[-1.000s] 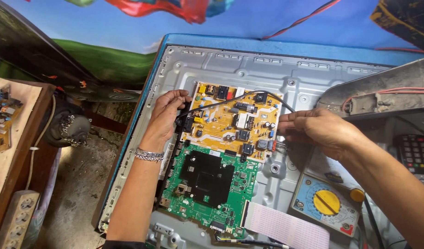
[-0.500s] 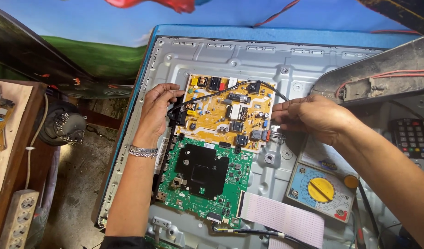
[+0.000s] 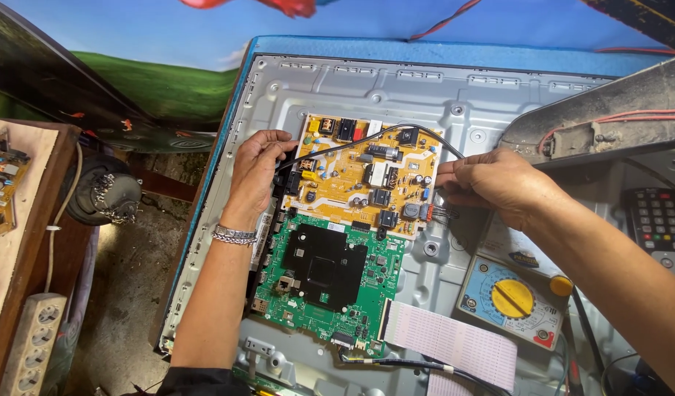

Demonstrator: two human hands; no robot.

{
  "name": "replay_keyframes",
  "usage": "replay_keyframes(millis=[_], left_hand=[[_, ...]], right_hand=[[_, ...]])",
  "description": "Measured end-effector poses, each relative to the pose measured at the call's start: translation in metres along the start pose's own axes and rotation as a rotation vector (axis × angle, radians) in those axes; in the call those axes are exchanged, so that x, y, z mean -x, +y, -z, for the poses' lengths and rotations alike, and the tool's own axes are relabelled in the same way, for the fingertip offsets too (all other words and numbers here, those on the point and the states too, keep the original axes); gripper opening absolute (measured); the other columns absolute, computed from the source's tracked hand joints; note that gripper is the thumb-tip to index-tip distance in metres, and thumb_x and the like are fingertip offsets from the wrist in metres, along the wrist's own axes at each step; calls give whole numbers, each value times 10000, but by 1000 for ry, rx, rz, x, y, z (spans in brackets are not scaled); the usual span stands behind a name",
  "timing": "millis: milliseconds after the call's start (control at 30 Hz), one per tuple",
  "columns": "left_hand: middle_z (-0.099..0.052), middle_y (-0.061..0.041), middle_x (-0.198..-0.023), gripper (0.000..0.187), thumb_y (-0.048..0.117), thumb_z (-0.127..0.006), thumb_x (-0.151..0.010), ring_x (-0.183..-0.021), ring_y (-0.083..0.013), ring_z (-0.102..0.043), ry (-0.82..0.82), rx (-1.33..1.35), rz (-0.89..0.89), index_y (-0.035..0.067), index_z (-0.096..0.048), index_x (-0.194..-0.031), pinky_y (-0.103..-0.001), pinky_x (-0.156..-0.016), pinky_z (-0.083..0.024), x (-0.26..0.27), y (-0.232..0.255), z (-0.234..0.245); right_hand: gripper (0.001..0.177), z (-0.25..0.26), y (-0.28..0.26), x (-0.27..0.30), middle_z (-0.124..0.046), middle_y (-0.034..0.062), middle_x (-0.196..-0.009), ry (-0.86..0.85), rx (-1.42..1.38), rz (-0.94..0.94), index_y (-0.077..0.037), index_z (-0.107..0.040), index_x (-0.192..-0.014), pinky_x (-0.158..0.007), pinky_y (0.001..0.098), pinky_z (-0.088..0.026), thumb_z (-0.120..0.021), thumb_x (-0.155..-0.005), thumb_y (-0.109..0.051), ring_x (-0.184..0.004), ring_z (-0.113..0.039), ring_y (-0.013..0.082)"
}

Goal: The person uses a power drill to remove screws from a circuit board inside a television chassis. They then disconnect cables and lift the board out of the casing to work on it.

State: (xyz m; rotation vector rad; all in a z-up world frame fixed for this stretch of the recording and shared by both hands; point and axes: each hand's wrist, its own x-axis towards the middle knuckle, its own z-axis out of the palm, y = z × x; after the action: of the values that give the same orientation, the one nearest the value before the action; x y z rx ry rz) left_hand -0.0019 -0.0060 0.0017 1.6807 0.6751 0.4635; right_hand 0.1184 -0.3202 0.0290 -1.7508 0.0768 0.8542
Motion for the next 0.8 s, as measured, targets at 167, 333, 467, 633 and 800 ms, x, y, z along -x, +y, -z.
replay_keyframes(millis=[167,333,467,633,800], left_hand=[[-748,-30,-866,172,110,-700,-811,-703,-45,-542,6,-5,-8,104,-757,-974,-162,-676,-372,3,5,0],[-768,-58,-916,234,90,-604,-841,-737,-41,-534,-15,-17,-28,93,-751,-1023,-162,-709,-392,12,14,1],[-770,-59,-909,247,101,-614,-839,-741,-43,-546,-21,8,-37,104,-754,-1043,-161,-714,-411,12,10,3],[-674,30,-1027,192,87,-634,-888,-875,-80,-538,-113,-7,105,131,-716,-1056,-232,-841,-520,8,14,9],[-788,-3,-868,240,158,-617,-815,-702,-25,-577,11,-63,-32,167,-775,-996,-154,-683,-464,13,7,4]], right_hand=[[396,-2,-6,7,-727,235,-922,12,10,8,134,-708,-1109,-814,407,-644,-515,-771,65,-855,-711,234],[378,-3,-8,9,-712,258,-944,11,6,8,150,-692,-1111,-840,418,-638,-519,-786,66,-878,-700,241],[372,-3,-16,29,-713,238,-1004,-10,-12,-3,142,-667,-1171,-881,428,-617,-529,-843,32,-928,-714,253],[407,-24,-51,113,-715,95,-1360,20,183,-153,-56,-571,-1390,-1208,267,-422,-512,-992,-114,-1289,-657,163],[527,-65,17,144,-690,271,-1265,-80,-19,-256,27,-603,-1437,-1044,439,-531,-621,-927,-105,-1171,-671,308]])
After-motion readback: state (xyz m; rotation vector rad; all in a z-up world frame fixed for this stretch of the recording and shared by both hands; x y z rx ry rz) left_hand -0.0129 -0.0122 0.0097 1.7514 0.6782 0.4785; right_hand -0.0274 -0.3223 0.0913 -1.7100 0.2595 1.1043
